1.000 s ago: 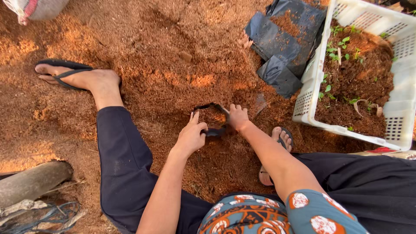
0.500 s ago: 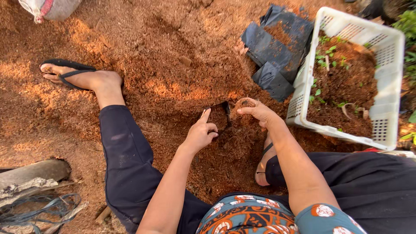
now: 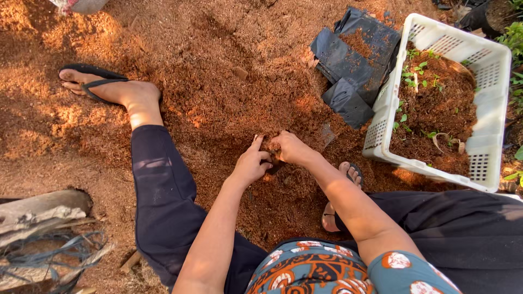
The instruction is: The person fills small plastic bags with soil from a large pile and plants seedlings into the soil by hand.
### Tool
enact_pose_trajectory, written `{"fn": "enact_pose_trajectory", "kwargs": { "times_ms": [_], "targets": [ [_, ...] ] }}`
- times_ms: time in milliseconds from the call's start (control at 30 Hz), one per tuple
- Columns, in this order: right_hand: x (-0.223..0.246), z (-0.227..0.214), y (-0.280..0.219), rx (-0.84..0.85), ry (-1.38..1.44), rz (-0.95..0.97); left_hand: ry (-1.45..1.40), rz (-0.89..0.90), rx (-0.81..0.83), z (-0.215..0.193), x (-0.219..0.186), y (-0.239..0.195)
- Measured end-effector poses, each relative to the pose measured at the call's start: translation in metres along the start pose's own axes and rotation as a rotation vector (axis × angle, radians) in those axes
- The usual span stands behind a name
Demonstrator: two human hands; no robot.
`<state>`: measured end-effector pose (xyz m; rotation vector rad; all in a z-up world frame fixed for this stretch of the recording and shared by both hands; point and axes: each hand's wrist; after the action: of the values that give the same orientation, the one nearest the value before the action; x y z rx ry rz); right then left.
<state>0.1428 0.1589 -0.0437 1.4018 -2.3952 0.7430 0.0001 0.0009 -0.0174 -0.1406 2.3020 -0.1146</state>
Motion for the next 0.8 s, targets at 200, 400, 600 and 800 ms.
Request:
{"fn": "enact_pose_trajectory", "kwargs": {
  "times_ms": [200,400,600,800],
  "targets": [
    [-0.012,-0.084,0.003,0.099,0.379,0.374,0.323,0.156,-0.210,0.007,-0.003,-0.001],
    [-0.031,-0.129,0.086,0.091,-0.072,0.569,0.415,0.234,-0.165,0.022,-0.002,0.008],
    [-0.027,-0.068,0.138,0.244,-0.216,0.319,0.174,-0.102,0.031,0.007,-0.029,0.019],
    [-0.067,-0.001,0.098,0.268,-0.305,0.267,0.486,-0.065,-0.191,0.021,-0.036,0.021]
  ]
}}
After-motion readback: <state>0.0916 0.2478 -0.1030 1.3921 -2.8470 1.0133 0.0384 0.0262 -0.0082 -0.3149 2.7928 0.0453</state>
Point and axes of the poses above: each hand's wrist, its own y-axis towards the middle knuckle, its own z-axis out of the palm, x = y × z, and after that the axes turned 6 degrees about x, right-handed
